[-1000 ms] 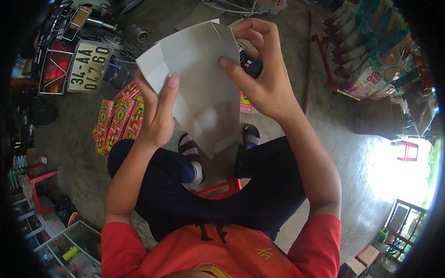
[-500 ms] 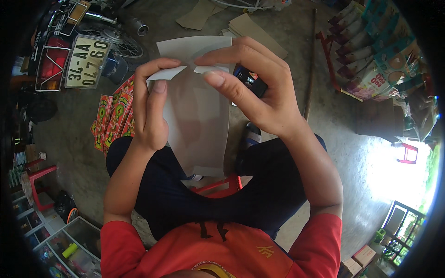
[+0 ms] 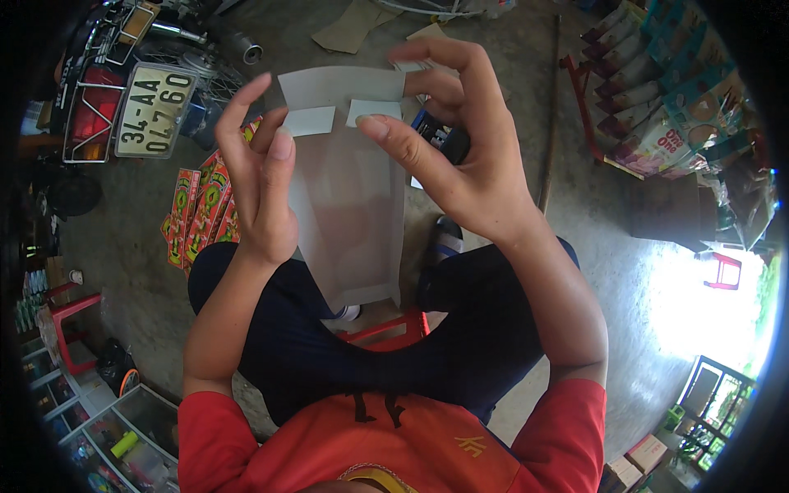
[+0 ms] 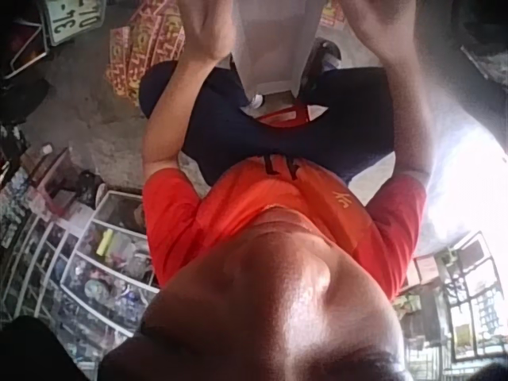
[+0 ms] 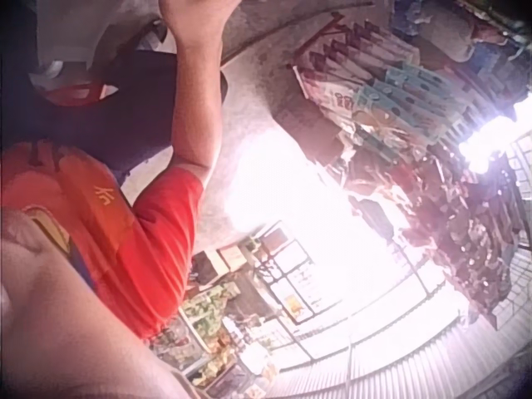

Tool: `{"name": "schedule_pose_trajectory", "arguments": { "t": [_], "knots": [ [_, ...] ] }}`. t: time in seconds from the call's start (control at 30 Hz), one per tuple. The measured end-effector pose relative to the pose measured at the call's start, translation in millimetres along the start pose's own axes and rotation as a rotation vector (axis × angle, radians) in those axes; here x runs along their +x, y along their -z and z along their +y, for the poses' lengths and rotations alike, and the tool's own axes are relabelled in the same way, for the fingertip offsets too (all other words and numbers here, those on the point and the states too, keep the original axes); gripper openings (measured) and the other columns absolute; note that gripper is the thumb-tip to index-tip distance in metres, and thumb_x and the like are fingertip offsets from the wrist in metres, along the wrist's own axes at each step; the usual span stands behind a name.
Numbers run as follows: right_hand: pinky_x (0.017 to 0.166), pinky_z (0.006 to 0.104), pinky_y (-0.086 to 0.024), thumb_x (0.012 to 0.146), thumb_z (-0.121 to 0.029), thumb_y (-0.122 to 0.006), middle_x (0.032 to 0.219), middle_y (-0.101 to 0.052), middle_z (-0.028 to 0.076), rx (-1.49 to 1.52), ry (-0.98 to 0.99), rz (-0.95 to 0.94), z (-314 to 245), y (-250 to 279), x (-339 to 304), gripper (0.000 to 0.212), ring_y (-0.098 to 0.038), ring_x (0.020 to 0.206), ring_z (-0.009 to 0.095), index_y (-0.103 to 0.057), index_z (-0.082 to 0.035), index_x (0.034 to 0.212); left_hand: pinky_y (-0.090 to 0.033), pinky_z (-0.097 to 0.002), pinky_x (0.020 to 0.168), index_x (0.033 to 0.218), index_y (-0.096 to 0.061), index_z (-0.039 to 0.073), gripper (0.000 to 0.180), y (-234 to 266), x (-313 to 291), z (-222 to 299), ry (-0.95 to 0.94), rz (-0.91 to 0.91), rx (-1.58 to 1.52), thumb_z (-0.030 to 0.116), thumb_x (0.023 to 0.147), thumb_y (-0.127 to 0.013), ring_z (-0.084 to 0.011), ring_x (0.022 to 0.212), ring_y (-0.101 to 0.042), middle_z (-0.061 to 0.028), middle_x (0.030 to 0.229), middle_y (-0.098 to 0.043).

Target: The recorder is folding and stapling cardboard to assemble product boxes.

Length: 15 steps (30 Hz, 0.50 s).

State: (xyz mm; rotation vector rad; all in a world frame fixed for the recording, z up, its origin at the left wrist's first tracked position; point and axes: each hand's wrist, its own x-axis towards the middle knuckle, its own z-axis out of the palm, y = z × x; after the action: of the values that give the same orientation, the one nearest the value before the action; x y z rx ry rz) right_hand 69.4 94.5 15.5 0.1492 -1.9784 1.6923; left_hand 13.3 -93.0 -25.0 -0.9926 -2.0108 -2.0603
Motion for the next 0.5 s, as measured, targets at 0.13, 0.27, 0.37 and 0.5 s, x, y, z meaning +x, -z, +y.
{"name": "schedule_pose_trajectory", "arguments": {
  "t": [0.13,0.27,0.37,0.5],
  "knots": [
    [0.074,0.031,-0.053,0.091,-0.016,-0.079,0.1,-0.073,0.006,-0.28,0.078,-0.212,7.3,17.7,5.9,0.024,-0.068,0.082,0.016,-0.074,-0.003,0.111,-0.047,-0.0256,0.088,0.135,-0.049,-0.001,0.033,4.4,3.9,3.8,0.123,-0.008,-0.215,0.017,0.108,-0.05,-0.0095,0.101,-0.059,-0.0127,0.121,-0.066],
    [0.065,0.0334,-0.053,0.085,-0.017,-0.082,0.094,-0.07,0.005,-0.498,0.382,-0.245,16.2,21.6,12.4,0.025,-0.067,0.073,0.018,-0.077,-0.01,0.109,-0.052,-0.0238,0.086,0.124,-0.059,0.0,0.027,4.6,5.5,1.2,0.19,-0.044,-0.234,0.019,0.105,-0.06,-0.0095,0.103,-0.064,-0.0109,0.126,-0.068],
    [0.062,0.0334,-0.051,0.082,-0.017,-0.082,0.085,-0.065,0.002,-0.65,0.37,-0.222,7.5,18.9,6.4,0.021,-0.065,0.069,0.017,-0.08,-0.015,0.102,-0.057,-0.0235,0.082,0.123,-0.06,0.002,0.027,1.4,1.8,2.7,0.164,-0.035,-0.164,0.02,0.103,-0.064,-0.011,0.11,-0.065,-0.0112,0.129,-0.068],
    [0.06,0.0333,-0.049,0.08,-0.016,-0.082,0.076,-0.058,-0.001,-0.806,0.465,-0.176,11.5,13.4,2.8,0.019,-0.062,0.065,0.018,-0.08,-0.018,0.098,-0.059,-0.0238,0.08,0.121,-0.063,0.003,0.026,-1.1,-1.2,-3.0,0.167,-0.038,-0.117,0.018,0.1,-0.068,-0.0131,0.114,-0.066,-0.0117,0.13,-0.068]
  ]
}}
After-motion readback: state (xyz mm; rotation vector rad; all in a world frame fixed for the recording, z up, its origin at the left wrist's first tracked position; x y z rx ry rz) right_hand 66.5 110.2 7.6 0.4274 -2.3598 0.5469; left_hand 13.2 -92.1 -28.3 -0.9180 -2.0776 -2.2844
